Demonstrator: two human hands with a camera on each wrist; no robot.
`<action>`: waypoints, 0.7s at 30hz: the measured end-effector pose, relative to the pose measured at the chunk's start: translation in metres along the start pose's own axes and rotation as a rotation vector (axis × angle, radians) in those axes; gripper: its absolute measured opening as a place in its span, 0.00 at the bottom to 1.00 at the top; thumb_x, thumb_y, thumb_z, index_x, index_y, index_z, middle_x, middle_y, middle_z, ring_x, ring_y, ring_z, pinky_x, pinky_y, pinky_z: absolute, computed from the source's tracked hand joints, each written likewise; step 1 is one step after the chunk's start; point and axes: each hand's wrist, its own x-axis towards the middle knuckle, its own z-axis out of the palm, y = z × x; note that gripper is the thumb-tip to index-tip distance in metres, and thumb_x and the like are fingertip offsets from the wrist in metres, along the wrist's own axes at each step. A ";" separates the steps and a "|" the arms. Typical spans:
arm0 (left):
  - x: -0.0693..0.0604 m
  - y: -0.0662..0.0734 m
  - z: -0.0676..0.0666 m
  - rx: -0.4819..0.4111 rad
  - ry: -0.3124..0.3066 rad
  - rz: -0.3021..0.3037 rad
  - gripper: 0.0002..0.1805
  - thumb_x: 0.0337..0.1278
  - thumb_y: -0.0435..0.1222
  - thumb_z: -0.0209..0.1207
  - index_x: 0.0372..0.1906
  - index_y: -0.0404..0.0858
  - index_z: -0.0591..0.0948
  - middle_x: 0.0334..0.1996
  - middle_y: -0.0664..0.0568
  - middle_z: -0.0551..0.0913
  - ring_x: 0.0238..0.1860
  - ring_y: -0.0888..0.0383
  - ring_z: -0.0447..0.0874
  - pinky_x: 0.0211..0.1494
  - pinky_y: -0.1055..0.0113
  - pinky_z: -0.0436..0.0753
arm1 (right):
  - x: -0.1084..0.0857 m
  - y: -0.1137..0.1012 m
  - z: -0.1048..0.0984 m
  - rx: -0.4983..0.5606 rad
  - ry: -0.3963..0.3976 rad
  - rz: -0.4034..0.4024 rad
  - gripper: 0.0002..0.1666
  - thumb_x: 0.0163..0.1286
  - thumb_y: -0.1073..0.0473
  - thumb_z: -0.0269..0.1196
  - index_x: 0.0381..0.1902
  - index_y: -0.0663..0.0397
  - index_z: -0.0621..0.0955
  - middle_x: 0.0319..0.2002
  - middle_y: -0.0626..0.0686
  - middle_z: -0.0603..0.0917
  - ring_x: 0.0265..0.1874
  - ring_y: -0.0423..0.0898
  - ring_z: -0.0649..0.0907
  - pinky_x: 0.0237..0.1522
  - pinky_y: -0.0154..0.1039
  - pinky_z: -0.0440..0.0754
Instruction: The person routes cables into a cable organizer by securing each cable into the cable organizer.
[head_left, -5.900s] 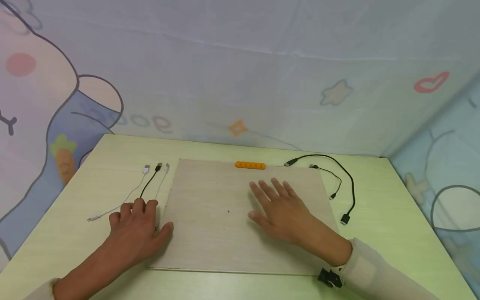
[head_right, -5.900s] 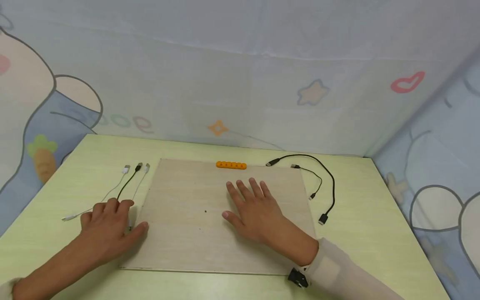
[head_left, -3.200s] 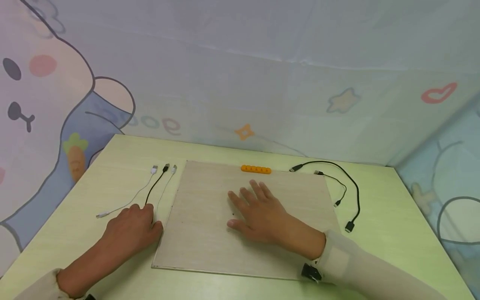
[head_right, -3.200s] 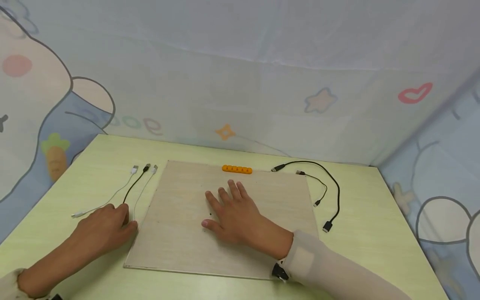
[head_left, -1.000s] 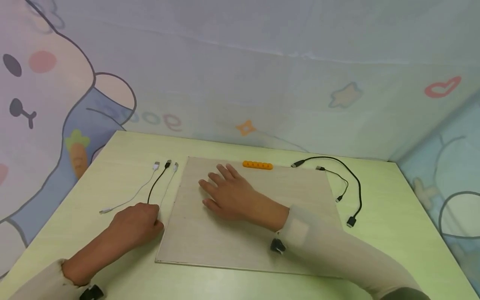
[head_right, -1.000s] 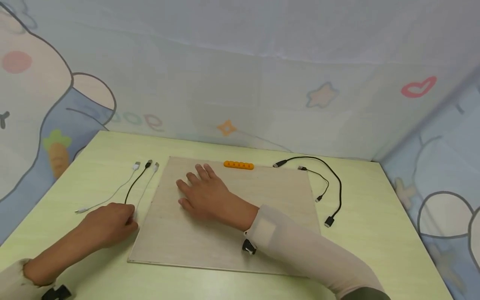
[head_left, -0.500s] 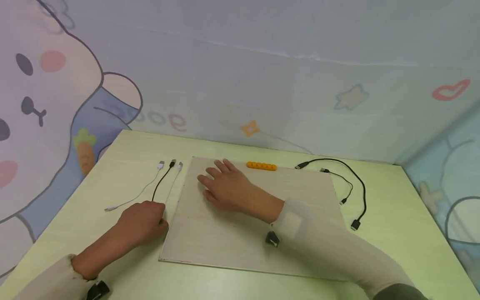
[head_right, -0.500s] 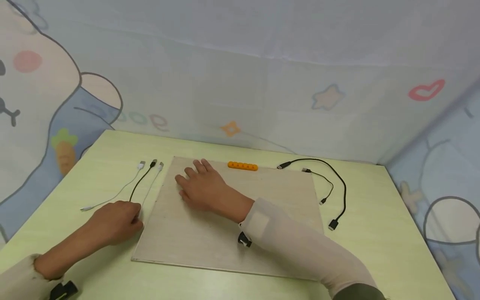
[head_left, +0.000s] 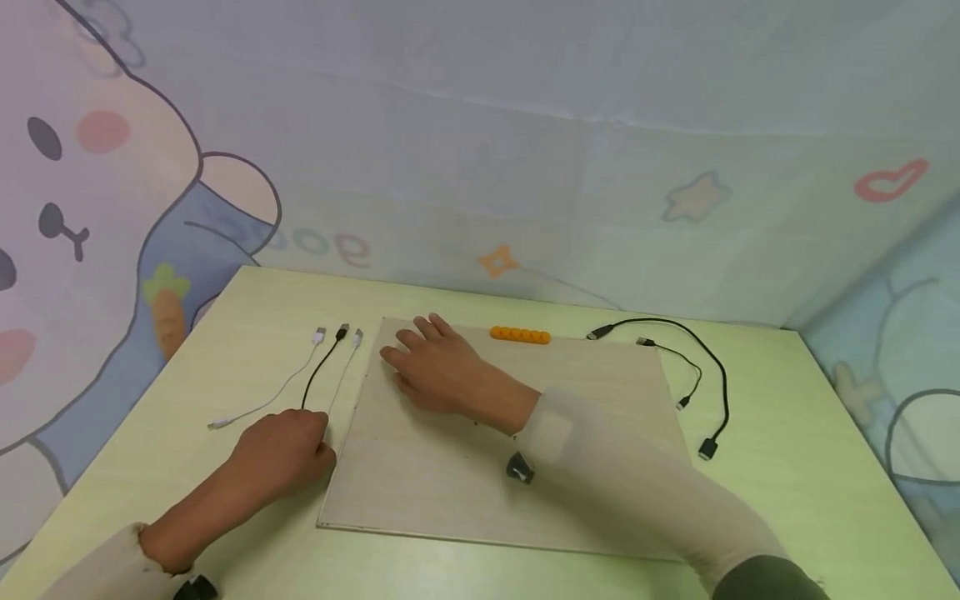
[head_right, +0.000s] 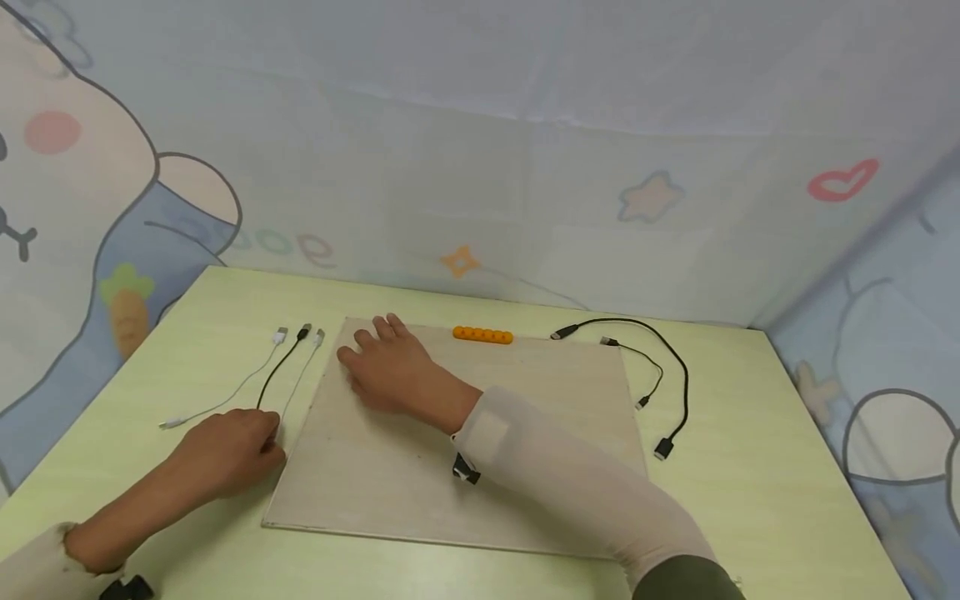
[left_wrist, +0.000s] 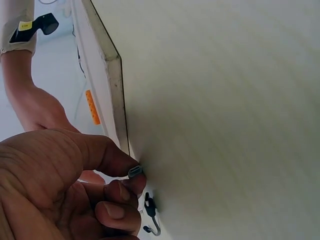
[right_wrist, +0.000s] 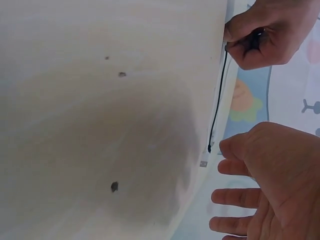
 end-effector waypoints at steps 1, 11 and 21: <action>0.000 0.000 0.000 0.001 0.001 0.000 0.17 0.55 0.30 0.62 0.19 0.45 0.68 0.18 0.57 0.64 0.22 0.60 0.59 0.24 0.62 0.61 | 0.002 -0.001 0.001 -0.007 0.001 0.004 0.28 0.94 0.47 0.50 0.84 0.39 0.74 0.81 0.52 0.78 0.85 0.61 0.73 0.89 0.56 0.65; -0.002 0.010 -0.010 0.008 -0.036 -0.008 0.17 0.58 0.30 0.63 0.21 0.44 0.69 0.19 0.56 0.66 0.22 0.59 0.61 0.25 0.63 0.61 | 0.015 -0.005 0.003 -0.072 -0.009 0.027 0.28 0.93 0.48 0.52 0.84 0.36 0.74 0.83 0.53 0.75 0.85 0.62 0.73 0.89 0.56 0.66; -0.002 0.010 -0.011 0.005 -0.043 -0.008 0.17 0.58 0.30 0.63 0.20 0.44 0.69 0.19 0.56 0.66 0.22 0.59 0.61 0.25 0.64 0.61 | 0.024 -0.005 0.007 -0.106 -0.047 0.041 0.28 0.94 0.49 0.47 0.86 0.34 0.70 0.87 0.53 0.69 0.88 0.63 0.68 0.91 0.57 0.61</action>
